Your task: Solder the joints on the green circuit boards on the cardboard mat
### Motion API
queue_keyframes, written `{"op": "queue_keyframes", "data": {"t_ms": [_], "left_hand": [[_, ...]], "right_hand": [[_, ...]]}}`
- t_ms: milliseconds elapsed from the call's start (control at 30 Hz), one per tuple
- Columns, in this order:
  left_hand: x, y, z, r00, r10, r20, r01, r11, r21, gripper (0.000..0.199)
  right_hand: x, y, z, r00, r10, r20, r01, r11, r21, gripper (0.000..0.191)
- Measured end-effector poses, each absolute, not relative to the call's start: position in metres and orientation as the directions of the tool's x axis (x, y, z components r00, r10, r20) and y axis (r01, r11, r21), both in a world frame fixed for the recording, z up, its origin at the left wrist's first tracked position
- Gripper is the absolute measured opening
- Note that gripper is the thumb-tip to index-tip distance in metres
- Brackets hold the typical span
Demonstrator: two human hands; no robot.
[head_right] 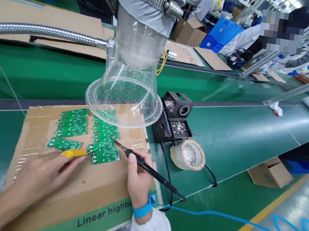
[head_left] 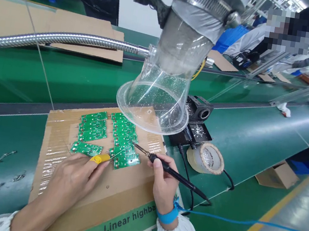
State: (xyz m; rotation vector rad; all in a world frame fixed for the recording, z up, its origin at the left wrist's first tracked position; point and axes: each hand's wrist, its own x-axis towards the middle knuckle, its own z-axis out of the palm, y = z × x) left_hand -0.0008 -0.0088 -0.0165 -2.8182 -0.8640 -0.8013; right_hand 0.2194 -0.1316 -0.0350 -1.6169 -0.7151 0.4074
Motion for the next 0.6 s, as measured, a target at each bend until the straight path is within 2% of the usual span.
{"op": "queue_keyframes", "data": {"t_ms": [233,600], "left_hand": [[0.0045,-0.0085,-0.0166,0.703,0.524,0.480,0.565,-0.822,0.069,0.041],[0.0037,-0.0088,-0.0137,0.703,0.549,0.451,0.602,-0.798,0.034,0.052]], "right_hand": [[0.2197,-0.1282,-0.0446,0.701,0.700,0.137,0.275,-0.088,-0.957,0.022],[0.2193,-0.1271,-0.0413,0.619,0.774,0.135,0.319,-0.090,-0.943,0.017]]}}
